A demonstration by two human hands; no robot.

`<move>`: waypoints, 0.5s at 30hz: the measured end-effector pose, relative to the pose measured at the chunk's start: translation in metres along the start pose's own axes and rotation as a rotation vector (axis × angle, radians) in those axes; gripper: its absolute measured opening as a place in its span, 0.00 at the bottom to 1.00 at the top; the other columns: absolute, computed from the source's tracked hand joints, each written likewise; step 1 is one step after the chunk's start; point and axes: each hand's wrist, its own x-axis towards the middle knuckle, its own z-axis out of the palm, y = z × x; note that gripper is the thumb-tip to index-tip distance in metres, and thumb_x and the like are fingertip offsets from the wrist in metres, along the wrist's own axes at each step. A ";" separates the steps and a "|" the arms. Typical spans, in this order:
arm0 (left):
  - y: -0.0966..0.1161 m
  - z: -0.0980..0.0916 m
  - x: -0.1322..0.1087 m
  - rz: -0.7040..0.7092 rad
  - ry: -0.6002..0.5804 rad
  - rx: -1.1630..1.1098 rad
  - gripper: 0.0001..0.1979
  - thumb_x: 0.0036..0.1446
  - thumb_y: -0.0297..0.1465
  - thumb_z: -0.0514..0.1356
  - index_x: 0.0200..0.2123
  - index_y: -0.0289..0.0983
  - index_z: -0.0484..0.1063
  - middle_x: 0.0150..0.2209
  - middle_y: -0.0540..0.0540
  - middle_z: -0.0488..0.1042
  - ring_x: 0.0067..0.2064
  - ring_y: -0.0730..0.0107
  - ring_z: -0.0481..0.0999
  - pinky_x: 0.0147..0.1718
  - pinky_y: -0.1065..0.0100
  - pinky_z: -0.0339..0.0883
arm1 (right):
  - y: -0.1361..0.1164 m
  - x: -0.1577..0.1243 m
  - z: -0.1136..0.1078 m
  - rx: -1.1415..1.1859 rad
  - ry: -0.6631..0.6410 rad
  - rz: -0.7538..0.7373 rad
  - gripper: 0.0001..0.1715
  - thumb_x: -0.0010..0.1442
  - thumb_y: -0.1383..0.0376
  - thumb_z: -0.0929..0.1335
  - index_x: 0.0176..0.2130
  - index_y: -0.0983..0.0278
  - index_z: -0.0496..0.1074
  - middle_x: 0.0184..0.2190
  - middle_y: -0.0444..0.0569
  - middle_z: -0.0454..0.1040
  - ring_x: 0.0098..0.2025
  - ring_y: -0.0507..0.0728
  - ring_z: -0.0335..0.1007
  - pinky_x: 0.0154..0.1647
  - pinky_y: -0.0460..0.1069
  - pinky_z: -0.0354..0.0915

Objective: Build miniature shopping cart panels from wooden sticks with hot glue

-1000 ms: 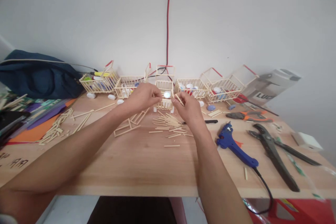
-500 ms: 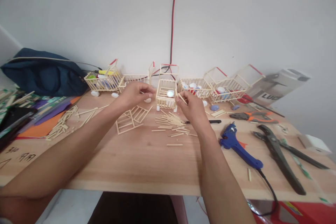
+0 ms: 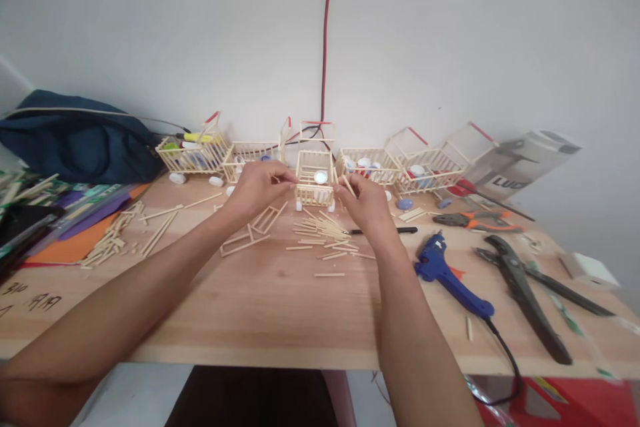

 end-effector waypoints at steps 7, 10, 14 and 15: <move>0.003 0.000 0.000 -0.026 0.004 0.020 0.09 0.47 0.20 0.60 0.26 0.36 0.79 0.29 0.48 0.80 0.34 0.69 0.76 0.35 0.69 0.65 | 0.001 -0.001 -0.001 0.060 -0.004 0.088 0.15 0.55 0.54 0.66 0.28 0.63 0.70 0.20 0.42 0.66 0.23 0.51 0.57 0.27 0.48 0.55; 0.005 -0.001 0.000 -0.035 -0.004 0.035 0.09 0.47 0.21 0.60 0.26 0.37 0.79 0.29 0.48 0.80 0.33 0.69 0.77 0.35 0.69 0.66 | -0.001 -0.002 -0.002 0.060 0.006 0.107 0.15 0.55 0.54 0.65 0.28 0.63 0.70 0.20 0.42 0.66 0.22 0.51 0.57 0.27 0.48 0.55; 0.007 -0.002 0.000 -0.039 -0.010 0.036 0.09 0.47 0.21 0.59 0.26 0.36 0.79 0.30 0.47 0.80 0.34 0.68 0.77 0.36 0.68 0.66 | -0.001 -0.002 -0.002 0.055 0.005 0.122 0.14 0.54 0.55 0.66 0.28 0.63 0.68 0.19 0.42 0.66 0.22 0.51 0.57 0.27 0.48 0.56; 0.007 -0.002 0.000 -0.037 -0.009 0.033 0.09 0.47 0.21 0.59 0.26 0.37 0.79 0.30 0.47 0.80 0.34 0.68 0.77 0.36 0.68 0.66 | -0.001 -0.002 -0.001 0.050 0.004 0.121 0.13 0.54 0.55 0.66 0.28 0.63 0.68 0.19 0.42 0.67 0.22 0.51 0.57 0.27 0.48 0.56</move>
